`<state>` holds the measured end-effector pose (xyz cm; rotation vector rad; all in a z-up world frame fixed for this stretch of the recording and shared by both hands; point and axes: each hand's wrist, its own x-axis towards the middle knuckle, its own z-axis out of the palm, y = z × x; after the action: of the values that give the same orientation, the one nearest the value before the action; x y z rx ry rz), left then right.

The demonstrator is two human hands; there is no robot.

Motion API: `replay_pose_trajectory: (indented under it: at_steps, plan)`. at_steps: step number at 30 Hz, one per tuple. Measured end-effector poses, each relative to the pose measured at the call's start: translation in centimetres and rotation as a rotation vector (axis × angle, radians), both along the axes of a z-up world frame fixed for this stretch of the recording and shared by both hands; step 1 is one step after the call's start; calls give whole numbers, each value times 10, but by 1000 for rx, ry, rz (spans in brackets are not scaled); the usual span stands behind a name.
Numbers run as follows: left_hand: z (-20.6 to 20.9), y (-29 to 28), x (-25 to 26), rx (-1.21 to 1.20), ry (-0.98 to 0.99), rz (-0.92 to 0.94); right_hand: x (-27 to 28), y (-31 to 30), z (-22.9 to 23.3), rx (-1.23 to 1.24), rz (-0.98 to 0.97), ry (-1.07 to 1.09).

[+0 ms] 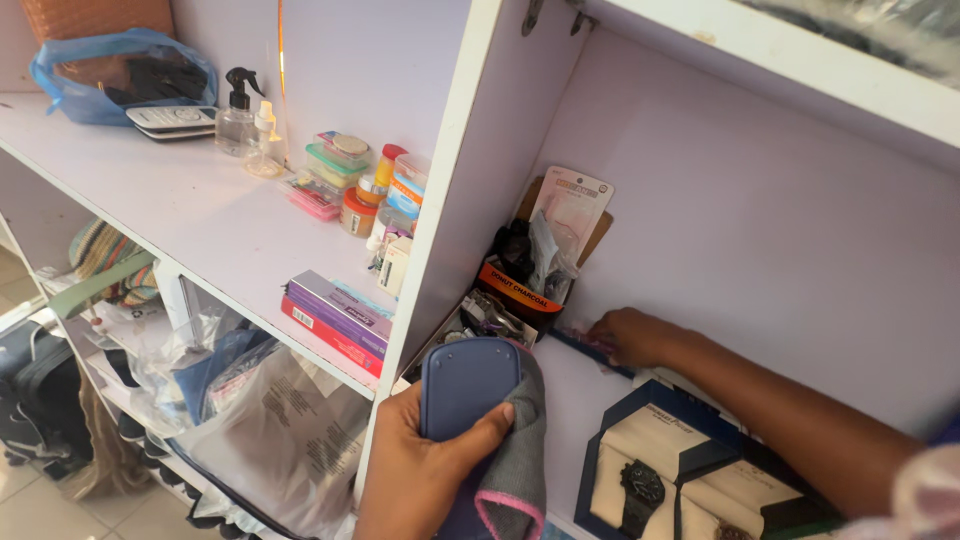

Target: The person cleans several items on a shelf using a grey cloth with pink trim. They wipe multiple wristwatches, a blue pouch, a white box, and a blue hair clipper, placing each item back on the shelf after cleaning.

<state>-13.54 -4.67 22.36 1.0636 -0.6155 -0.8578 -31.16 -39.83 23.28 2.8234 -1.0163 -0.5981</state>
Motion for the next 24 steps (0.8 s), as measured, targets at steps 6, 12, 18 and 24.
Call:
replay_pose_trajectory:
  at_steps: [6,12,18,24]
  plan:
    - [-11,11,20,-105,118,-12,13,120,73,-337,-32,-400]
    - [-10,27,38,-244,462,-237,33,290,79,326,-476,-816]
    - [-25,45,49,-303,559,-474,84,315,19,859,-277,-1642]
    - [-49,73,81,-169,620,-397,106,354,5,571,-141,-2329]
